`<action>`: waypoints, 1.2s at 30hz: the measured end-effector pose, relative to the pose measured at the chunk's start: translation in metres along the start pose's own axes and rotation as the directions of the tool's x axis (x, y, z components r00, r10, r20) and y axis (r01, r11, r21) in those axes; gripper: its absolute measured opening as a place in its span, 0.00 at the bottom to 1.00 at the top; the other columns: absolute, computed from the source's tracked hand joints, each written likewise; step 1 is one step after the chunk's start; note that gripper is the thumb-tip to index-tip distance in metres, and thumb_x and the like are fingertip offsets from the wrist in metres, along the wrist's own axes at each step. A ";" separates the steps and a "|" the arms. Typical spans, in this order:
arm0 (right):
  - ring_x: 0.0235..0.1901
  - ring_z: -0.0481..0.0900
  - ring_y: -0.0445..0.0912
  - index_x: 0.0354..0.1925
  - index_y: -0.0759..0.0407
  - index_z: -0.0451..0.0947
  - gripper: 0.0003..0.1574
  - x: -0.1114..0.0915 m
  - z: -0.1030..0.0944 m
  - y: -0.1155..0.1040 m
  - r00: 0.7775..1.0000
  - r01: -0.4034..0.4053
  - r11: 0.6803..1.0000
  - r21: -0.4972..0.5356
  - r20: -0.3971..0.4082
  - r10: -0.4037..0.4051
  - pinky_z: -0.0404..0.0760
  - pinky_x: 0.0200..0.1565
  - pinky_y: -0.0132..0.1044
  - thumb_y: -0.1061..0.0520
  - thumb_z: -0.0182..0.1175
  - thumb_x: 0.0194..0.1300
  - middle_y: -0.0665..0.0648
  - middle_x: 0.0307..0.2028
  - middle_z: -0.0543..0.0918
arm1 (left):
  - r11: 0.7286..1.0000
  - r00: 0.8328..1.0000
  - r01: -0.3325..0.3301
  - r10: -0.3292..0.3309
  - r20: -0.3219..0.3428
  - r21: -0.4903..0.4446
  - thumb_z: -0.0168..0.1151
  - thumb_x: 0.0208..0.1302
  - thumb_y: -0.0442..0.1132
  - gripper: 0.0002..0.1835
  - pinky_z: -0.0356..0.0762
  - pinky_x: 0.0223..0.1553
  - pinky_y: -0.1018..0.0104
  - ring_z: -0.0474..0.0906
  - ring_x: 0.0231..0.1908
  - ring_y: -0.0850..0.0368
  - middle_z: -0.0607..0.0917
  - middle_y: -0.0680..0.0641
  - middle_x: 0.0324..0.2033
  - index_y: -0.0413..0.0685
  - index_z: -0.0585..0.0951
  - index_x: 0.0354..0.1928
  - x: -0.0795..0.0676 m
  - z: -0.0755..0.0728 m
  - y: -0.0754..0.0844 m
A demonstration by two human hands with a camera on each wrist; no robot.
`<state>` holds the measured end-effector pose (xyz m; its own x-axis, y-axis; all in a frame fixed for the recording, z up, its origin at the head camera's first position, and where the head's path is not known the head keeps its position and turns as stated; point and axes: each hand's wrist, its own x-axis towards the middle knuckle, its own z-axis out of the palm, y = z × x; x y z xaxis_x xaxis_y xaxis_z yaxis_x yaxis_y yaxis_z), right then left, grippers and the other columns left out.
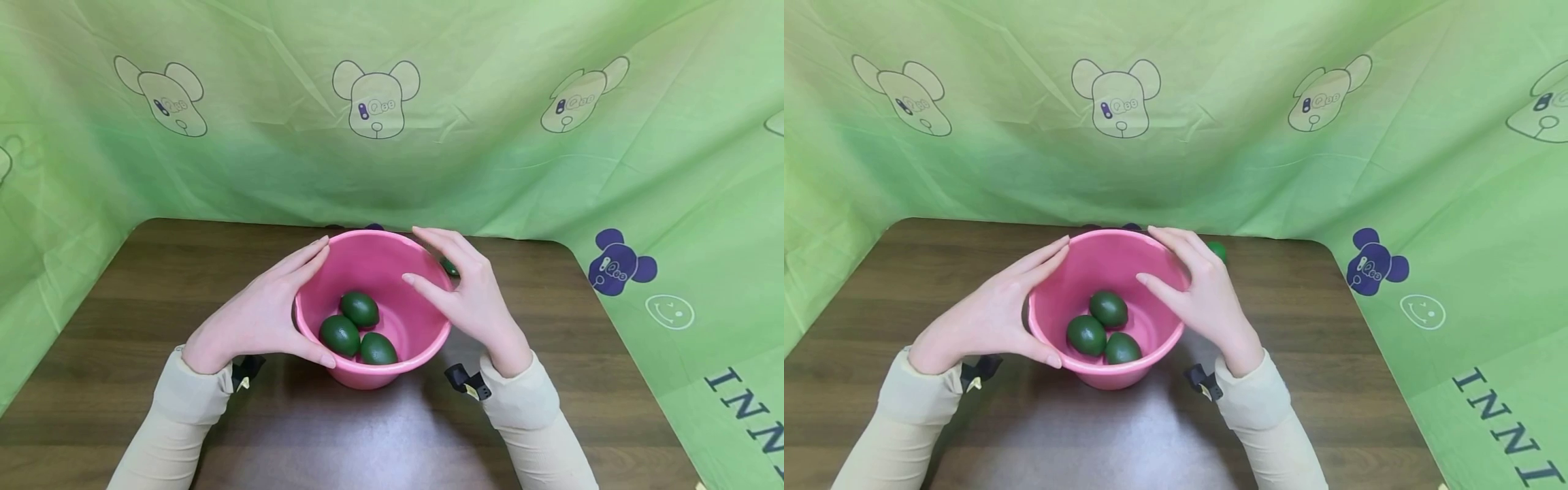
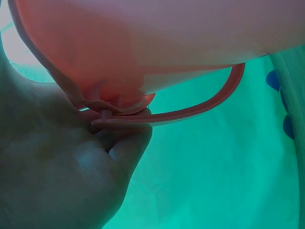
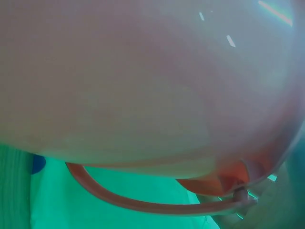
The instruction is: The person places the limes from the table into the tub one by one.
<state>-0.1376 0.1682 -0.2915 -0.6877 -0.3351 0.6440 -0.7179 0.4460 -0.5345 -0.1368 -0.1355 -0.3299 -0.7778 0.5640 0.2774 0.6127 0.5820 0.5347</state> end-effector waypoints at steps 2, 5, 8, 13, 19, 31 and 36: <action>0.59 0.77 0.53 0.63 0.65 0.79 0.38 0.001 -0.002 -0.002 1.000 -0.001 1.000 -0.010 -0.004 0.001 0.74 0.59 0.36 0.69 0.76 0.53 0.62 0.57 0.81 | 1.000 1.000 0.000 0.000 -0.001 0.001 0.73 0.33 0.81 0.76 0.63 0.69 0.52 0.46 0.76 0.59 0.46 0.61 0.79 0.48 0.54 0.81 0.000 0.000 0.000; 0.60 0.77 0.53 0.62 0.67 0.79 0.36 0.001 -0.005 -0.005 1.000 -0.004 1.000 -0.023 -0.009 0.004 0.73 0.60 0.36 0.69 0.76 0.53 0.63 0.58 0.81 | 1.000 1.000 -0.002 0.002 -0.002 0.001 0.73 0.33 0.81 0.76 0.62 0.69 0.52 0.46 0.76 0.59 0.46 0.61 0.79 0.47 0.54 0.80 -0.001 0.000 0.000; 0.60 0.76 0.53 0.61 0.68 0.79 0.36 0.000 -0.007 -0.004 1.000 -0.013 0.999 -0.031 -0.017 0.013 0.74 0.60 0.37 0.70 0.76 0.54 0.64 0.58 0.80 | 1.000 1.000 -0.005 0.005 -0.004 0.001 0.73 0.33 0.81 0.76 0.62 0.69 0.52 0.46 0.76 0.59 0.46 0.61 0.79 0.47 0.55 0.80 -0.001 0.000 0.000; 0.60 0.77 0.52 0.62 0.68 0.78 0.36 -0.002 -0.008 0.000 0.999 -0.040 0.999 -0.023 -0.030 0.039 0.75 0.59 0.36 0.70 0.75 0.54 0.63 0.59 0.80 | 1.000 1.000 -0.006 0.006 -0.002 0.001 0.73 0.34 0.81 0.75 0.62 0.69 0.52 0.46 0.76 0.59 0.46 0.61 0.79 0.47 0.54 0.80 -0.001 0.000 0.000; 0.58 0.78 0.51 0.63 0.66 0.78 0.36 -0.003 -0.009 0.003 0.997 -0.063 0.998 -0.014 -0.042 0.063 0.75 0.60 0.43 0.69 0.75 0.56 0.62 0.59 0.80 | 1.000 1.000 -0.005 0.005 -0.001 -0.003 0.73 0.34 0.81 0.75 0.62 0.69 0.52 0.45 0.76 0.59 0.46 0.61 0.79 0.47 0.54 0.81 -0.001 0.000 0.000; 0.59 0.76 0.55 0.63 0.67 0.77 0.36 -0.006 -0.013 0.008 0.993 -0.097 0.995 -0.004 -0.065 0.097 0.73 0.58 0.33 0.71 0.73 0.56 0.63 0.60 0.79 | 1.000 1.000 -0.004 0.004 -0.002 -0.002 0.73 0.33 0.81 0.75 0.63 0.69 0.52 0.45 0.76 0.59 0.46 0.62 0.79 0.48 0.54 0.81 -0.001 0.001 -0.001; 0.60 0.76 0.55 0.63 0.68 0.77 0.36 -0.006 -0.014 0.010 0.992 -0.102 0.995 -0.002 -0.069 0.102 0.73 0.59 0.33 0.71 0.73 0.57 0.64 0.60 0.79 | 1.000 1.000 -0.002 0.002 0.000 -0.004 0.73 0.33 0.81 0.76 0.63 0.69 0.52 0.45 0.76 0.59 0.46 0.62 0.79 0.48 0.54 0.81 0.000 0.001 -0.001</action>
<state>-0.1388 0.1865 -0.2932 -0.7482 -0.2299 0.6223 -0.6436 0.4794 -0.5967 -0.1372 -0.1361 -0.3314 -0.7765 0.5653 0.2784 0.6137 0.5785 0.5372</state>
